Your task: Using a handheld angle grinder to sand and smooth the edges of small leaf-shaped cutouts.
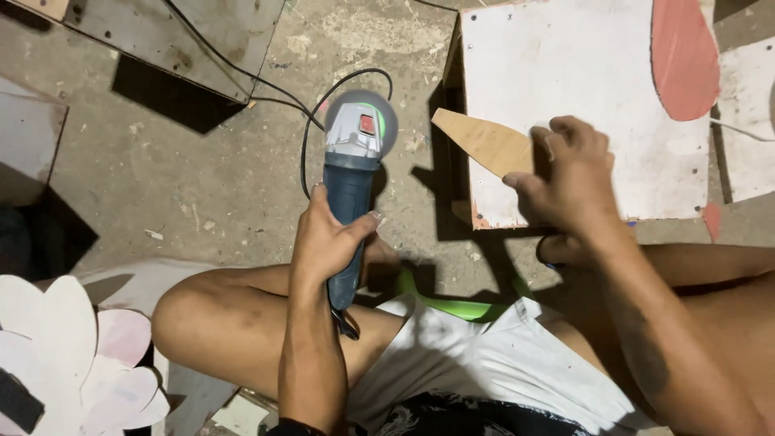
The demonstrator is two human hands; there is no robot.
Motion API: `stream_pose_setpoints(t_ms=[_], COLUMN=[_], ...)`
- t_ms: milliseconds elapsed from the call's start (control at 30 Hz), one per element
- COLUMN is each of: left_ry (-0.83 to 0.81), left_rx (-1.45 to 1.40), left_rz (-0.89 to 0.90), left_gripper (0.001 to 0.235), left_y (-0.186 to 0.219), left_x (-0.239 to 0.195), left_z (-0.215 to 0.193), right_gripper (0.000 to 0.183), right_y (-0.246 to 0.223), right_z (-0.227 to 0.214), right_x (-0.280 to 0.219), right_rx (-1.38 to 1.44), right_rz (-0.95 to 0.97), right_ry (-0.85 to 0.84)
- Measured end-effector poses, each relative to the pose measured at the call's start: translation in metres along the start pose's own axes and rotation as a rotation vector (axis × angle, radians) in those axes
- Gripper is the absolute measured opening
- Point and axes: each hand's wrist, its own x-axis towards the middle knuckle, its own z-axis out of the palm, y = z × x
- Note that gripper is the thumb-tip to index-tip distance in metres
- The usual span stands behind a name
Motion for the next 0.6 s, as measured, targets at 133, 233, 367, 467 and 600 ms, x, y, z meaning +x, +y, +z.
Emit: stream_pose_setpoints(t_ms=[133, 233, 367, 467, 600], left_ry=[-0.028, -0.012, -0.008, -0.013, 0.0], left_rx=[0.02, 0.054, 0.053, 0.04, 0.017], left_rz=[0.04, 0.057, 0.05, 0.008, 0.028], left_gripper=[0.054, 0.059, 0.058, 0.062, 0.058], left_y=[0.0, -0.008, -0.002, -0.002, 0.001], left_x=[-0.001, 0.005, 0.006, 0.004, -0.001], left_z=[0.005, 0.009, 0.005, 0.003, -0.003], right_gripper=[0.045, 0.03, 0.047, 0.037, 0.052], right_y=[-0.036, -0.032, -0.049, -0.015, 0.04], right_z=[-0.023, -0.026, -0.04, -0.051, -0.05], right_x=[0.007, 0.003, -0.017, -0.019, 0.031], right_rx=[0.242, 0.505, 0.752, 0.263, -0.102], right_rz=[0.621, 0.699, 0.638, 0.714, -0.119], right_ry=[-0.22, -0.066, -0.21, -0.48, -0.068])
